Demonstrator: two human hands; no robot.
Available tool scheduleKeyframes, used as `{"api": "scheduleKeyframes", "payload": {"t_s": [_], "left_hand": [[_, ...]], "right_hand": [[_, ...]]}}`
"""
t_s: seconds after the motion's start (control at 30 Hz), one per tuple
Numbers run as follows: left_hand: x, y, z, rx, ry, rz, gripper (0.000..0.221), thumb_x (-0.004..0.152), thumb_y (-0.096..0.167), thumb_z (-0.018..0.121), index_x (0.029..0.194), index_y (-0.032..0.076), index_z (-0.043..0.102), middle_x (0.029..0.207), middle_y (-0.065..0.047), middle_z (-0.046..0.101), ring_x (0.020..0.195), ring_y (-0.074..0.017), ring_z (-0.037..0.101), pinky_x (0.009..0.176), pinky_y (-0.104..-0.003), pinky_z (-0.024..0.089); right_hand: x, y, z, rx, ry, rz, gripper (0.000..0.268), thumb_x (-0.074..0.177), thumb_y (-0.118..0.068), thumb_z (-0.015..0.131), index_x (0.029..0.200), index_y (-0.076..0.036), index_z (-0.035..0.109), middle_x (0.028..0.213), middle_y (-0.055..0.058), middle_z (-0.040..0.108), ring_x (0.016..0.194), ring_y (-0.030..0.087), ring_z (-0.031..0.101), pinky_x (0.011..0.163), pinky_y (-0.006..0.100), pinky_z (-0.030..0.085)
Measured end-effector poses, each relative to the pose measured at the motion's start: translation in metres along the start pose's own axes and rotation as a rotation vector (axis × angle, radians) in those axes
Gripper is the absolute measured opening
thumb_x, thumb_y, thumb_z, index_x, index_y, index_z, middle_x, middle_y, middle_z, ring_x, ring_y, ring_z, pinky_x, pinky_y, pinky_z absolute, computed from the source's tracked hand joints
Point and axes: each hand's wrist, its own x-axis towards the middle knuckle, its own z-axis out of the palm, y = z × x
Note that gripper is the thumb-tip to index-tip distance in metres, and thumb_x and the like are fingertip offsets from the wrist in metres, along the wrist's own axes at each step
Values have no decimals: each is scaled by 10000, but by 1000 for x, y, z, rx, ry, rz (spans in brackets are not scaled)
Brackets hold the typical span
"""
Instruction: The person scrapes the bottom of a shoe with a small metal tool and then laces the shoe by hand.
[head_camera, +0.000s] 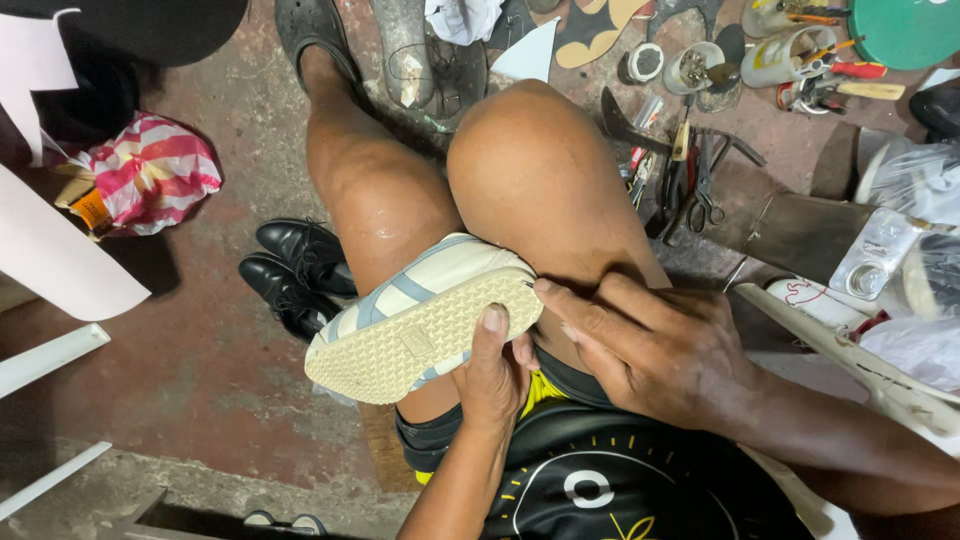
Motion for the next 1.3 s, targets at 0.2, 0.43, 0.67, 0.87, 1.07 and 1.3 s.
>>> {"api": "scheduleKeyframes", "payload": {"t_s": [0.2, 0.43, 0.67, 0.87, 1.07, 1.3], "left_hand": [[2, 1, -4, -4, -81, -29, 305, 1024, 235, 679, 1129, -42, 610, 726, -64, 569, 564, -112, 500, 479, -249, 420], [5, 5, -2, 41, -43, -51, 317, 999, 204, 657, 1174, -53, 596, 732, -63, 561, 545, -106, 488, 458, -239, 426], [9, 8, -5, -8, -100, -107, 327, 1042, 201, 637, 1205, -80, 603, 724, -75, 564, 575, -128, 517, 492, -244, 458], [7, 6, -12, 18, -73, -111, 340, 990, 218, 677, 1172, -59, 599, 796, -102, 603, 582, -139, 532, 478, -256, 459], [11, -3, -11, -44, -101, -84, 387, 989, 251, 725, 1127, -95, 624, 803, -112, 620, 566, -136, 526, 480, -238, 438], [3, 4, -5, -32, -100, -54, 414, 971, 254, 735, 1171, -93, 630, 815, -98, 625, 562, -116, 515, 471, -239, 438]], "right_hand": [[15, 5, -5, -23, -78, -44, 443, 815, -116, 734, 1257, -126, 725, 792, 12, 574, 558, 158, 625, 518, 341, 532], [41, 19, -17, 60, -262, -126, 515, 766, -117, 781, 1274, -91, 706, 755, 10, 546, 505, 144, 605, 478, 299, 536], [53, 25, -12, -8, -186, -229, 472, 743, -106, 794, 1212, -128, 752, 737, -9, 563, 540, 164, 642, 477, 335, 529], [64, 44, -4, 74, -204, -371, 421, 806, -171, 792, 1223, -123, 753, 781, 20, 630, 571, 175, 673, 483, 339, 549], [50, 55, -15, 356, -240, -121, 369, 927, -173, 688, 1294, -161, 714, 1090, 16, 752, 845, 190, 761, 707, 335, 614], [19, 28, -17, 250, -314, 41, 431, 858, -134, 736, 1288, -139, 702, 780, 19, 652, 537, 138, 657, 477, 297, 571]]}}
